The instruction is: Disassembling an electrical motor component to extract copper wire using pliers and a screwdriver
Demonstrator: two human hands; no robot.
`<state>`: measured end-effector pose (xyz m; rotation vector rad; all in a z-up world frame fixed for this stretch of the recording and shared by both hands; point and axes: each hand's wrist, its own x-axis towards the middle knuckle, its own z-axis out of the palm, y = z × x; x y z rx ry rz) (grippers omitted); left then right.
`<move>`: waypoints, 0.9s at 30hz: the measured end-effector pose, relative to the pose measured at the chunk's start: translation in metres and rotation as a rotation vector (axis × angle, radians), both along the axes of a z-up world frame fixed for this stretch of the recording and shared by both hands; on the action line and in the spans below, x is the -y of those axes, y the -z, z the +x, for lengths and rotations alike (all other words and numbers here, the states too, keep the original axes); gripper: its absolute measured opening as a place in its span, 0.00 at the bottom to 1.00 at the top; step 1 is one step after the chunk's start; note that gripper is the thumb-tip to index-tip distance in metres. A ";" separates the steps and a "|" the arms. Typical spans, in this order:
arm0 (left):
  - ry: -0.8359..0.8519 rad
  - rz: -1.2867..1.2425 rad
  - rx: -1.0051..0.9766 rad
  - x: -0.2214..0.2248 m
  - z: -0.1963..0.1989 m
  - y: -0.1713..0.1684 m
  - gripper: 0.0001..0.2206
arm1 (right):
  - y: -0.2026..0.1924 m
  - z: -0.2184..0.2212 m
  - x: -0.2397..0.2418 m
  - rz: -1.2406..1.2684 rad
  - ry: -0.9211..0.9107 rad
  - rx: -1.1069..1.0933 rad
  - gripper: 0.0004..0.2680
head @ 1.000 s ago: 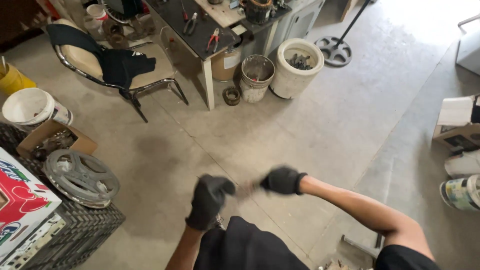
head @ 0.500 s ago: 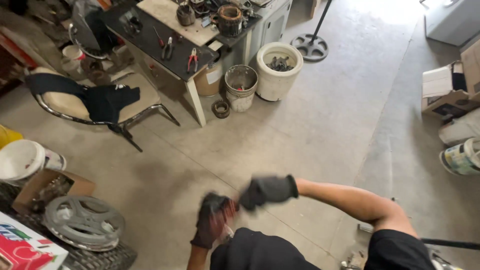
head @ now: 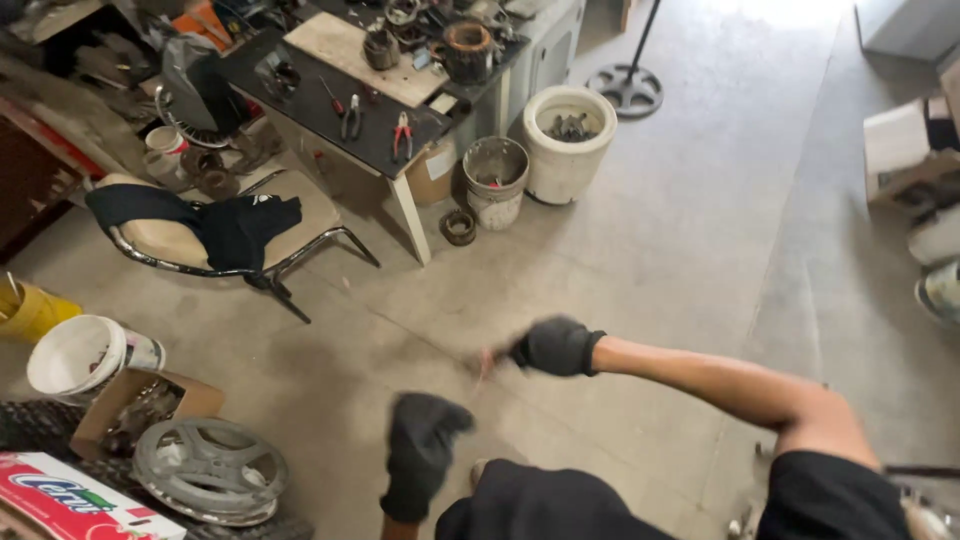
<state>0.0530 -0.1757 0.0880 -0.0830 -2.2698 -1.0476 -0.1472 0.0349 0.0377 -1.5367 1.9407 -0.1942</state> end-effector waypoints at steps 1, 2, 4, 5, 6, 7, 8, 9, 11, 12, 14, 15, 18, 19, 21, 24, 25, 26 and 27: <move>0.171 0.186 0.148 -0.006 0.003 0.010 0.20 | -0.047 0.006 0.013 -0.139 0.389 0.018 0.12; 0.344 0.370 0.295 -0.011 0.006 0.020 0.22 | -0.093 0.012 0.027 -0.282 0.777 0.037 0.19; 0.313 0.203 0.212 0.020 -0.028 0.068 0.14 | -0.084 0.018 0.024 -0.297 0.319 0.401 0.12; 0.290 0.044 0.142 0.034 -0.036 0.093 0.12 | -0.078 0.026 0.020 -0.288 -0.144 0.753 0.05; 0.284 0.052 0.154 0.039 -0.026 0.075 0.12 | -0.072 0.026 0.025 -0.281 -0.147 0.767 0.05; 0.191 -0.011 0.142 0.049 -0.024 0.056 0.11 | -0.067 0.022 0.032 -0.318 0.003 0.570 0.07; 0.099 -0.074 0.130 0.059 -0.022 0.037 0.14 | -0.062 0.017 0.039 -0.351 0.152 0.371 0.08; 0.096 -0.071 0.134 0.049 -0.014 0.027 0.14 | -0.059 0.013 0.043 -0.347 0.150 0.375 0.08; 0.314 0.153 0.092 0.031 -0.005 0.005 0.14 | -0.056 -0.002 0.051 -0.395 0.564 -0.244 0.13; 0.317 0.155 0.086 0.040 -0.016 0.027 0.14 | -0.067 0.007 0.050 -0.394 0.565 -0.251 0.13; 0.241 0.017 0.182 0.055 -0.035 0.072 0.10 | -0.090 0.022 0.048 -0.465 -0.283 0.649 0.21; 0.228 0.031 0.198 0.061 -0.028 0.050 0.10 | -0.079 0.021 0.049 -0.454 -0.289 0.671 0.21; 0.040 -0.168 -0.018 0.071 -0.020 0.001 0.11 | -0.049 0.001 0.057 -0.456 0.041 0.296 0.16; 0.172 0.027 0.032 0.063 -0.013 -0.005 0.12 | -0.042 -0.010 0.061 -0.454 0.287 -0.011 0.13; 0.302 0.223 0.081 0.063 -0.033 0.064 0.18 | -0.052 -0.013 0.069 -0.444 0.525 -0.322 0.10; 0.289 1.675 0.305 0.079 -0.055 0.164 0.24 | -0.074 -0.012 0.081 -0.664 -0.403 0.548 0.18; 0.181 0.712 0.239 0.098 -0.063 0.114 0.12 | -0.054 -0.017 0.085 -0.604 -0.238 0.362 0.15; 0.061 -0.248 0.154 0.114 -0.065 0.062 0.05 | -0.034 -0.022 0.089 -0.537 -0.076 0.176 0.13; 0.055 -0.252 0.147 0.108 -0.059 0.045 0.05 | -0.019 -0.039 0.094 -0.540 -0.083 0.169 0.13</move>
